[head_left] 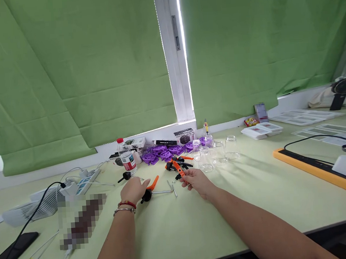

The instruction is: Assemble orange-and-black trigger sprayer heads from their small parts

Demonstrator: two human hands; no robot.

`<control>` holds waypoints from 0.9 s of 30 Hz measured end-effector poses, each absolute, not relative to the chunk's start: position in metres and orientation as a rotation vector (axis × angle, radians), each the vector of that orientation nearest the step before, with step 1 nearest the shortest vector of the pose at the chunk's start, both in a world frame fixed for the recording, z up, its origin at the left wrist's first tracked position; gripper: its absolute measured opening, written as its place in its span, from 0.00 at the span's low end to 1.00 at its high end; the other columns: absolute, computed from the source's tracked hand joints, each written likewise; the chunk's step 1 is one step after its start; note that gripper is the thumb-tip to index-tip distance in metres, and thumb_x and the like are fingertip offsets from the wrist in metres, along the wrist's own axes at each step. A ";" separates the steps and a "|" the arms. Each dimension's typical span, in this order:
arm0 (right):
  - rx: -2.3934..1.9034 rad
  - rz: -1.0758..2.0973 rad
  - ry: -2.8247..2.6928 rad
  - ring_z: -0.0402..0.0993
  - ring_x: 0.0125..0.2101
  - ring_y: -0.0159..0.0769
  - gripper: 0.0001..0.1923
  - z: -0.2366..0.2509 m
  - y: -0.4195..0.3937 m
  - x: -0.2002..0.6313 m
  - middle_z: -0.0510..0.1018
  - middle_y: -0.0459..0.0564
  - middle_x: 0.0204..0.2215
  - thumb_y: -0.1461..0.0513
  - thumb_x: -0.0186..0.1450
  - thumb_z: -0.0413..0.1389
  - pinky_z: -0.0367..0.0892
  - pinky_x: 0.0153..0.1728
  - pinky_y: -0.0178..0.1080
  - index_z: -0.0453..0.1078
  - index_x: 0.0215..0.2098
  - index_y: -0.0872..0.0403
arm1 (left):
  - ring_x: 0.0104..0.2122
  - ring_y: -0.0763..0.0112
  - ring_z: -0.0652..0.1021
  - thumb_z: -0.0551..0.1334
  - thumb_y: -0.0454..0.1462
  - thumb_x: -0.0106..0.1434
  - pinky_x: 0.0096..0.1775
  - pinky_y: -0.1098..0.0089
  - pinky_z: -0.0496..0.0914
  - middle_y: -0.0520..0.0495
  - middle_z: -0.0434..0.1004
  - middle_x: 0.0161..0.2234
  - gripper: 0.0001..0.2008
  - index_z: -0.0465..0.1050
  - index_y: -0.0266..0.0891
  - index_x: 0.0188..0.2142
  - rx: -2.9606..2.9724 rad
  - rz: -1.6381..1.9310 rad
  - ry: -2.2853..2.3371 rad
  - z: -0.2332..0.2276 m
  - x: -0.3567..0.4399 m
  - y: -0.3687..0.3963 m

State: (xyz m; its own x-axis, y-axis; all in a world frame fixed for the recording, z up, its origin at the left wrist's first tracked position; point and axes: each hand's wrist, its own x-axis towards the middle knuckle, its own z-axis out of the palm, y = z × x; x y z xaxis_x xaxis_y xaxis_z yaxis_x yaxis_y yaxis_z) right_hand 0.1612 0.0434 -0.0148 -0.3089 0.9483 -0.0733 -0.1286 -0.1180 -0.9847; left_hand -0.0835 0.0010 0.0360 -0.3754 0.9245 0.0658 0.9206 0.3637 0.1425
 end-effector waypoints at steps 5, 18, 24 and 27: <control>-1.060 1.554 -1.291 0.75 0.24 0.30 0.07 -0.014 0.042 0.161 0.77 0.50 0.29 0.68 0.57 0.56 0.60 0.15 0.28 0.68 0.35 0.58 | 0.21 0.63 0.73 0.51 0.63 0.51 0.24 0.67 0.63 0.43 0.74 0.25 0.29 0.67 0.39 0.25 1.596 0.322 2.192 0.014 -0.105 -0.004; -1.101 1.550 -1.319 0.75 0.25 0.31 0.10 -0.016 0.043 0.160 0.76 0.49 0.29 0.68 0.56 0.56 0.57 0.14 0.27 0.67 0.37 0.58 | 0.20 0.70 0.69 0.68 0.53 0.40 0.20 0.71 0.62 0.52 0.69 0.22 0.23 0.68 0.38 0.26 1.587 0.439 1.807 0.010 -0.100 -0.010; -1.121 1.524 -1.262 0.74 0.24 0.30 0.12 -0.026 0.053 0.162 0.74 0.47 0.29 0.66 0.55 0.59 0.58 0.15 0.28 0.66 0.38 0.57 | 0.20 0.71 0.72 0.66 0.47 0.47 0.23 0.72 0.63 0.55 0.68 0.19 0.17 0.65 0.38 0.27 1.540 0.713 1.551 0.022 -0.088 -0.015; -1.091 1.541 -1.209 0.73 0.23 0.29 0.12 -0.033 0.061 0.163 0.74 0.47 0.29 0.67 0.55 0.59 0.59 0.15 0.28 0.67 0.38 0.58 | 0.23 0.68 0.76 0.67 0.45 0.49 0.26 0.70 0.66 0.54 0.71 0.19 0.17 0.62 0.39 0.30 1.465 0.974 1.449 0.021 -0.077 -0.012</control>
State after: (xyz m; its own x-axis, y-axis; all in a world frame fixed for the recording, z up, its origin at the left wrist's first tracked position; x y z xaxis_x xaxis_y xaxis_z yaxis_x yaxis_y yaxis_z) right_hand 0.1629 0.0607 -0.0331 -0.2374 0.9639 -0.1203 -0.1127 -0.1504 -0.9822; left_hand -0.0774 -0.0125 0.0206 0.0311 0.9991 -0.0296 0.3500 0.0168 0.9366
